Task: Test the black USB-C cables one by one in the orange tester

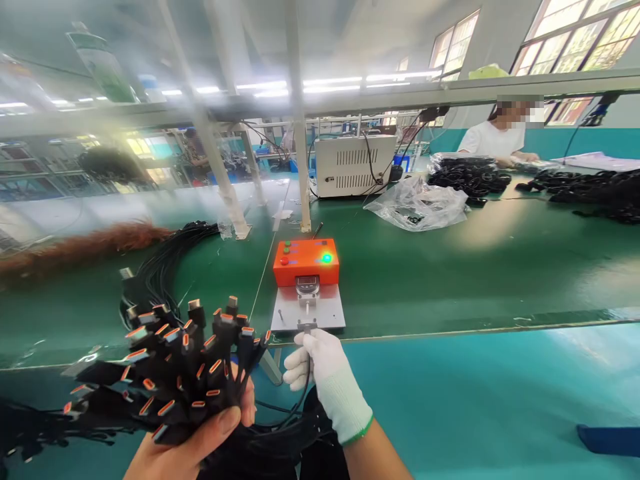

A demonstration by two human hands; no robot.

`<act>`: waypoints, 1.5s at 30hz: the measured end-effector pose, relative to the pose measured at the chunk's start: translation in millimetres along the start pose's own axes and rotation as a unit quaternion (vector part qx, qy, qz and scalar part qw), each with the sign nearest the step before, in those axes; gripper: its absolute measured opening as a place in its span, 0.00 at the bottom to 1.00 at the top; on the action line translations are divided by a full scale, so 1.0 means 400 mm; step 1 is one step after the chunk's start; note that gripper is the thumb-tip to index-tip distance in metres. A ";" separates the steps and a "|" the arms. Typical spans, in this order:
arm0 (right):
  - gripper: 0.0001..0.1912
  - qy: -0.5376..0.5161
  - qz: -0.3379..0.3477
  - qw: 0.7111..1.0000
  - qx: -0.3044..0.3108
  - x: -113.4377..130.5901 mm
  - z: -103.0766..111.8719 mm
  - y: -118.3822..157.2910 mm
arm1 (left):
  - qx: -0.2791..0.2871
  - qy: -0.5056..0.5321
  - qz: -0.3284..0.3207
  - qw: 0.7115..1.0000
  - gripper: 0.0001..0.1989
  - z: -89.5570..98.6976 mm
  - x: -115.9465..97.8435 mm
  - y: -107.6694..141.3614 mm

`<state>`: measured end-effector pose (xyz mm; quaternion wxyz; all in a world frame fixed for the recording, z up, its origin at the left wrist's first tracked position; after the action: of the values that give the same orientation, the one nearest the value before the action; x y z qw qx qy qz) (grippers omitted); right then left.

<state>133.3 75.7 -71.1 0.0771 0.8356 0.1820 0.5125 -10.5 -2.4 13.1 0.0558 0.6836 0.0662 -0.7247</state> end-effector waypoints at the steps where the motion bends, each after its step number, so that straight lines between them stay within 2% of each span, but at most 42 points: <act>1: 0.15 0.068 -0.007 0.998 -0.009 0.005 0.013 0.010 | 0.001 -0.008 0.012 1.000 0.11 0.003 0.000 0.001; 2: 0.14 0.163 -0.007 0.986 -0.031 0.014 0.028 0.023 | 0.002 -0.019 0.021 1.000 0.11 0.005 0.000 0.001; 3: 0.13 0.278 0.008 0.958 -0.065 0.026 0.044 0.040 | 0.001 -0.031 0.026 0.999 0.11 0.007 0.000 0.001; 5: 0.11 0.465 0.081 0.866 -0.163 0.063 0.064 0.082 | -0.006 -0.055 0.029 0.998 0.11 0.005 -0.006 -0.001; 6: 0.13 0.509 0.132 0.825 -0.208 0.085 0.064 0.107 | -0.009 -0.060 0.031 0.998 0.12 0.001 -0.011 -0.003; 7: 0.16 0.511 0.185 0.807 -0.232 0.104 0.055 0.133 | -0.007 -0.057 0.033 0.998 0.13 -0.006 -0.018 -0.004; 8: 0.18 0.480 0.228 0.815 -0.230 0.121 0.039 0.157 | 0.002 -0.047 0.035 0.998 0.14 -0.014 -0.025 -0.006; 9: 0.19 0.424 0.261 0.846 -0.193 0.133 0.016 0.178 | 0.016 -0.034 0.035 0.999 0.15 -0.022 -0.031 -0.008; 11: 0.17 0.296 0.266 0.917 -0.027 0.145 -0.044 0.205 | 0.053 -0.011 0.029 0.998 0.16 -0.036 -0.041 -0.011; 12: 0.16 0.250 0.267 0.931 0.024 0.148 -0.070 0.213 | 0.066 -0.003 0.029 0.997 0.16 -0.038 -0.042 -0.013; 13: 0.16 0.213 0.263 0.939 0.056 0.148 -0.091 0.216 | 0.073 0.004 0.035 0.997 0.16 -0.037 -0.039 -0.014; 15: 0.17 0.167 0.270 0.945 0.080 0.147 -0.115 0.212 | 0.082 0.018 0.062 0.995 0.17 -0.026 -0.026 -0.017; 18: 0.15 0.149 0.306 0.935 0.101 0.141 -0.120 0.201 | 0.070 0.021 0.086 0.994 0.17 -0.009 -0.007 -0.020; 20: 0.12 0.153 0.325 0.928 0.094 0.134 -0.118 0.201 | 0.045 -0.002 0.059 0.997 0.15 -0.008 -0.005 -0.020; 22: 0.12 0.127 0.313 0.939 0.065 0.124 -0.117 0.204 | 0.022 -0.011 0.027 0.999 0.14 -0.013 -0.008 -0.017; 26: 0.15 0.004 0.219 0.975 -0.034 0.100 -0.104 0.197 | -0.022 0.012 0.023 0.999 0.09 -0.007 -0.014 -0.006; 29: 0.14 0.025 0.167 0.981 -0.093 0.092 -0.079 0.170 | -0.028 -0.017 -0.016 0.999 0.06 0.008 -0.027 0.005; 32: 0.16 0.054 0.122 0.987 -0.084 0.082 -0.053 0.127 | -0.034 -0.015 -0.027 0.999 0.05 0.010 -0.040 0.014; 36: 0.15 0.022 0.069 0.996 -0.044 0.057 -0.030 0.073 | -0.057 -0.017 0.008 0.998 0.06 -0.002 -0.032 0.016; 40: 0.16 0.012 0.057 0.997 -0.040 0.041 -0.020 0.045 | -0.065 -0.041 0.021 0.997 0.09 -0.002 -0.010 0.011; 45: 0.15 0.011 0.046 0.998 -0.039 0.035 -0.009 0.024 | -0.077 -0.072 0.004 0.994 0.12 -0.006 -0.004 0.005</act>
<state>138.0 71.8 -54.9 0.0836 0.8336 0.1245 0.5315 -7.8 -4.1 14.7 0.1156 0.6233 0.1152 -0.7648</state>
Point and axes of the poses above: each hand's wrist, its own y-axis away from the middle knuckle, its own z-axis out of the back of the hand, x = y × z, the point moved 2 cm from there along -y, towards the middle knuckle, and after that the axes turned 11 degrees about -y, right-handed, at the moved point
